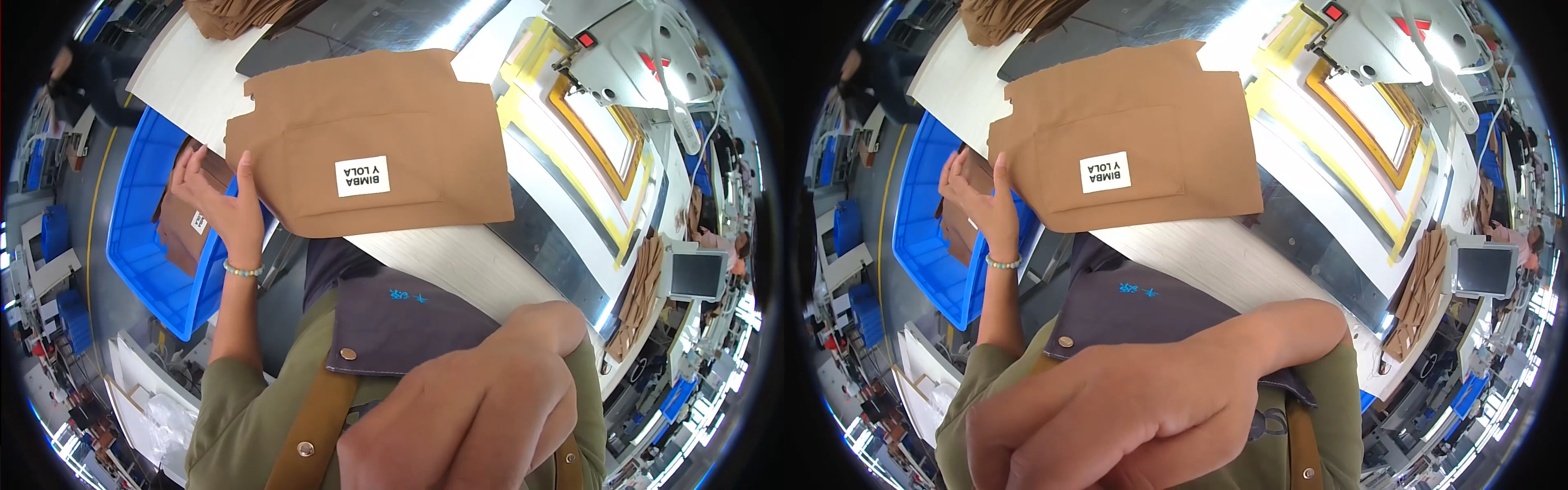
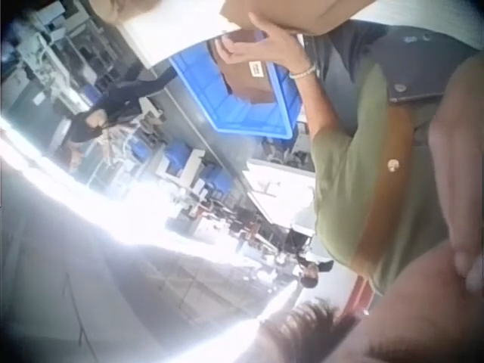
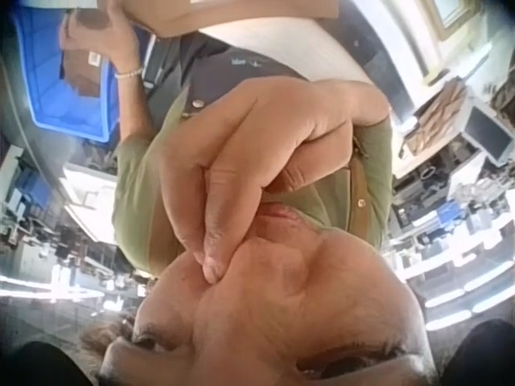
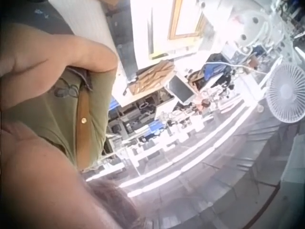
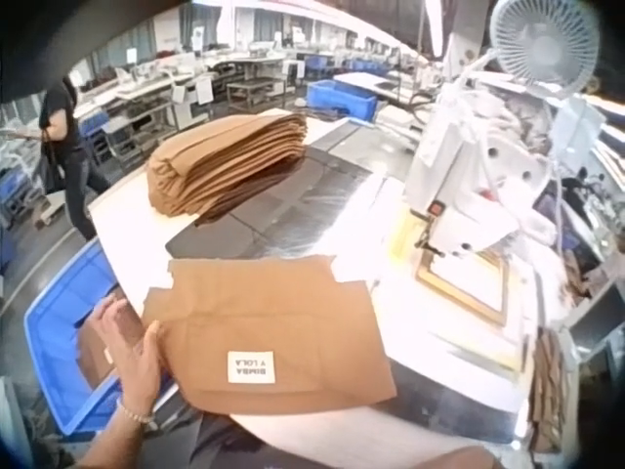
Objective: The recorder is preparing and processing leather components using an industrial sewing machine.
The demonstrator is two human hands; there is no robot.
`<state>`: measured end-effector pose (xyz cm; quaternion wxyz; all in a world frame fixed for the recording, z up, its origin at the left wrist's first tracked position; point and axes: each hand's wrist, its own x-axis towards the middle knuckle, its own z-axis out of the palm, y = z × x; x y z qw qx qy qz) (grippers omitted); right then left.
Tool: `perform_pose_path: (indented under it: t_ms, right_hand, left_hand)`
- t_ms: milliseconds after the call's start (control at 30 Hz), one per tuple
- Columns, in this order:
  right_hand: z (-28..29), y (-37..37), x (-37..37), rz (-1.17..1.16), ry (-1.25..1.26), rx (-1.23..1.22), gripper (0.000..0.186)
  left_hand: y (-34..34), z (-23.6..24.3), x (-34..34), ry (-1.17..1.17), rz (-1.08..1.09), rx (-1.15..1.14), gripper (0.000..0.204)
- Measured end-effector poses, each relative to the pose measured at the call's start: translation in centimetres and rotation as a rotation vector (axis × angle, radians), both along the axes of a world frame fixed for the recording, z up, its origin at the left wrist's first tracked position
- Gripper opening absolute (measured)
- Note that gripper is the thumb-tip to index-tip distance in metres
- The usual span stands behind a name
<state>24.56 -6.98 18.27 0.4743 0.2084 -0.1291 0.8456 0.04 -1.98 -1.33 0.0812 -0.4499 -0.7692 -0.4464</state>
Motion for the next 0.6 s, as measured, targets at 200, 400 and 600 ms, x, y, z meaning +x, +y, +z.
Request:
perform_pose_path:
  t_ms: [200,400,600]
  right_hand:
    - [-6.6,8.0,3.0,-0.325,-0.825,1.093,0.029]
    - [-14.3,11.8,6.6,-0.805,-2.029,1.673,0.073]
    - [-14.9,11.9,6.7,-0.827,-2.075,1.682,0.081]
  left_hand:
    - [-0.8,2.6,2.3,0.489,-0.541,-0.23,0.047]
    - [-0.4,2.2,2.8,0.384,-0.555,-0.22,0.041]
    - [-0.2,1.1,1.6,0.179,-0.514,-0.146,0.037]
